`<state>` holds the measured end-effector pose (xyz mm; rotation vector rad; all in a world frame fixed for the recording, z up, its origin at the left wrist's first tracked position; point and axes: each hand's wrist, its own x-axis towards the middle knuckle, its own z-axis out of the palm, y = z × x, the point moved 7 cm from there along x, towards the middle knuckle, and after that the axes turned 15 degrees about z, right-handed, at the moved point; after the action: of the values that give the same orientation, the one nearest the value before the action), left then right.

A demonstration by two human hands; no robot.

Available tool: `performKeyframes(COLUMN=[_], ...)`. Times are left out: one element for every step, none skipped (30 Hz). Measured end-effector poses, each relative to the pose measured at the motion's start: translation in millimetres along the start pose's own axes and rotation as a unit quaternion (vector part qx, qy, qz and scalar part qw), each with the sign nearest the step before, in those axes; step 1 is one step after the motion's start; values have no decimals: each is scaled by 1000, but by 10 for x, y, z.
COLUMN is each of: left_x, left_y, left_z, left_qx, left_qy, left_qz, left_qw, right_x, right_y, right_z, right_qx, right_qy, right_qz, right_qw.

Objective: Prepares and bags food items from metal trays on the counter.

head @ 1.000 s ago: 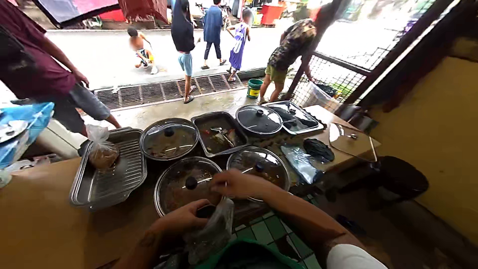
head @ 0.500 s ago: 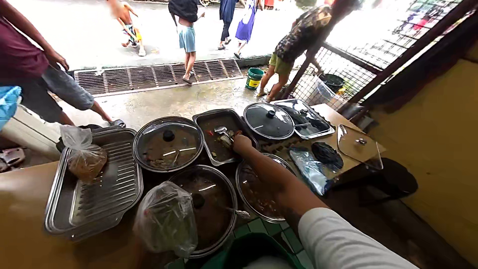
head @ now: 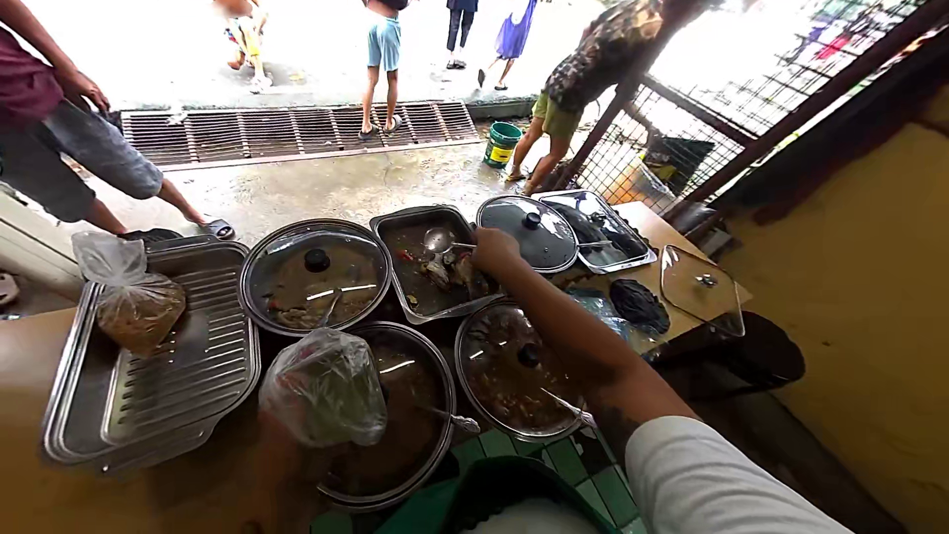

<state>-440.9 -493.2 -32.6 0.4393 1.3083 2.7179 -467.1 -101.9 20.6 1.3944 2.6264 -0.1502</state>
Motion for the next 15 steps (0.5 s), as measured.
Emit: performKeyframes(left_x=[-34,-78,-119,-153,-174,-184,-186,-185,-180,-170,-160,-156,-156,-153,-147], left_y=[-58,-116,-169,-204,-233,-245,-244,-238,-226,-212,-195,-187,-185,-180,-175], left_z=[3,-2,-17,-29,-31,-22,-3,17,41,69,97,117,129,140,141], left_qx=[-17,-25,-27,-24,-28,-34,-35,-39,-40,-35,-34,-38,-43,-43,-39], left_qy=[8,22,37,50,59,61,57,56,59,62,66,71,74,74,74], left_qz=[-19,-42,-56,-64,-68,-65,-61,-55,-48,-46,-45,-46,-50,-54,-53], left_qw=[1000,999,997,996,996,995,996,996,996,996,996,996,995,995,995], right_x=[-80,-180,-282,-383,-479,-552,-604,-625,-616,-599,-581,-557,-544,-534,-519], right_y=[45,87,121,144,158,163,160,152,134,104,61,18,-13,-30,-32], right_z=[-73,-124,-150,-154,-139,-101,-53,6,72,123,156,182,193,186,167], right_qx=[-22,-47,-77,-102,-123,-137,-141,-142,-140,-138,-135,-128,-117,-104,-92], right_qy=[-1,-7,-12,-19,-27,-34,-39,-44,-45,-42,-39,-39,-42,-48,-50], right_qz=[-3,-5,-3,-1,3,4,5,10,11,8,4,-4,-10,-11,-12], right_qw=[1000,999,997,995,992,990,989,989,989,989,990,991,992,993,994])
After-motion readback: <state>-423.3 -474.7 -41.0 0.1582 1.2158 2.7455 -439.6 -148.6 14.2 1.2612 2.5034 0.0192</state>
